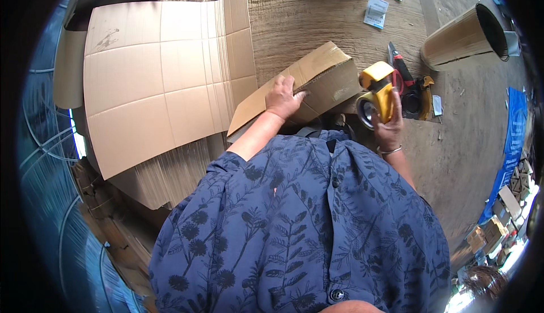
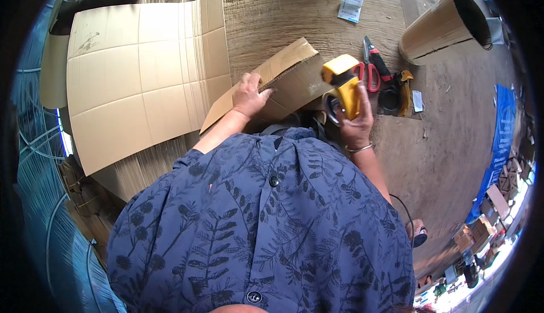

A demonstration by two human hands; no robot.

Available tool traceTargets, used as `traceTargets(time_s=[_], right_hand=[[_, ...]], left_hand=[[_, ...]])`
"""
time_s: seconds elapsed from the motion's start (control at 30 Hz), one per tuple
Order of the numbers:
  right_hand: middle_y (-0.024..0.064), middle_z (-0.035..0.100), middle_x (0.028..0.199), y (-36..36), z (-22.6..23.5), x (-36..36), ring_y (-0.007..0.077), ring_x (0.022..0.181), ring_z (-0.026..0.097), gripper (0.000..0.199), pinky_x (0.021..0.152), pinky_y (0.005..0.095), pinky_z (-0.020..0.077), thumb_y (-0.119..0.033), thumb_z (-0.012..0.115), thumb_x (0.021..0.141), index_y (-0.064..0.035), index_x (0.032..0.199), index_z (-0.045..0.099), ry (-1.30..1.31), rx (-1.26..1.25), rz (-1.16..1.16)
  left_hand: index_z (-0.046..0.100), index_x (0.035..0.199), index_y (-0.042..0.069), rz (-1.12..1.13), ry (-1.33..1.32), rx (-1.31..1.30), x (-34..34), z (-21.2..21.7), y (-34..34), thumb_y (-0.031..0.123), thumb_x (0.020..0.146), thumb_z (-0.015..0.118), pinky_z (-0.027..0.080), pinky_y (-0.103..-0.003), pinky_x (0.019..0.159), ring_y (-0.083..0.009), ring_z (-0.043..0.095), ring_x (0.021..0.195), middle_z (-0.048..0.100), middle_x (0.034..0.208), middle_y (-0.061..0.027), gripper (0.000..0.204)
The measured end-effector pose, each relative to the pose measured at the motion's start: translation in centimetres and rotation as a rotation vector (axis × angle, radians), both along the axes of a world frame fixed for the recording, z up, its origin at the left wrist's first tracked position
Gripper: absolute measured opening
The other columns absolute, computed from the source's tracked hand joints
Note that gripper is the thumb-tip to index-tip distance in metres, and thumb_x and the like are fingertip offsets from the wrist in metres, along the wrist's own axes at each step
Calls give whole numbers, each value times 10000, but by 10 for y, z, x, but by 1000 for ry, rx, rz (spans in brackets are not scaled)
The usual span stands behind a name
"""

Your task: The person assembles a cardboard box by folding flaps and securing them with a tape dispenser. They then affix a shipping label to the finished box and place it aside before beginning to assemble another box.

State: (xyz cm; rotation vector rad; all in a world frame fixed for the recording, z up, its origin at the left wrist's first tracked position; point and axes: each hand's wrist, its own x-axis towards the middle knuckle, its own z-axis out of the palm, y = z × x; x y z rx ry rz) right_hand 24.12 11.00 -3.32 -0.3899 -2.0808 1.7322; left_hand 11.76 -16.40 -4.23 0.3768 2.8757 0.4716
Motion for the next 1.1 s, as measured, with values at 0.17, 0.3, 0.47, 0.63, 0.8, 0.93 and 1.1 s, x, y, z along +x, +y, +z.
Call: traceTargets(time_s=[0.17,0.3,0.47,0.63,0.8,0.93,1.1], right_hand=[[143,587,920,-12,40,2,308,802,592,836,725,377,506,-98,852,623,-60,1369,477,161,462,275],[88,519,782,-17,60,0,253,620,547,838,547,360,486,-178,878,558,-163,1333,558,117,653,346],[81,505,765,-20,88,5,263,625,563,823,552,374,486,-191,839,605,-212,1369,535,-74,679,397],[90,475,736,-14,117,34,294,634,564,779,582,400,479,-131,802,634,-253,1361,550,-345,710,309],[94,469,745,-30,126,37,291,625,563,830,572,404,485,-160,810,615,-273,1386,521,-493,780,292],[84,498,774,-51,120,1,282,630,574,848,580,393,514,-201,796,628,-278,1411,480,-489,839,321],[94,519,798,-67,105,-19,288,654,594,781,572,398,519,-216,777,670,-274,1396,494,-545,886,342]], left_hand=[[678,1092,55,266,-684,920,-11,40,21,384,899,665,529,-360,724,-174,638,838,675,985,-68,381],[663,1108,10,454,-1160,1322,5,80,40,301,943,635,526,-302,759,-132,650,805,693,1024,-44,335],[706,982,0,349,-833,1181,-6,76,35,151,917,664,520,-269,743,-126,644,811,705,897,-49,170],[715,950,27,440,-379,891,-111,37,-4,144,927,642,516,-301,757,-144,648,799,719,869,-68,139],[739,910,25,362,-487,810,-176,-64,-2,149,869,677,510,-272,744,-127,664,769,729,845,-65,144],[743,909,33,376,-557,770,-197,-95,6,151,880,687,493,-270,714,-125,626,754,711,804,-47,133],[748,900,34,294,-580,689,-202,-176,-9,195,861,700,494,-275,687,-115,621,716,715,805,-47,172]])
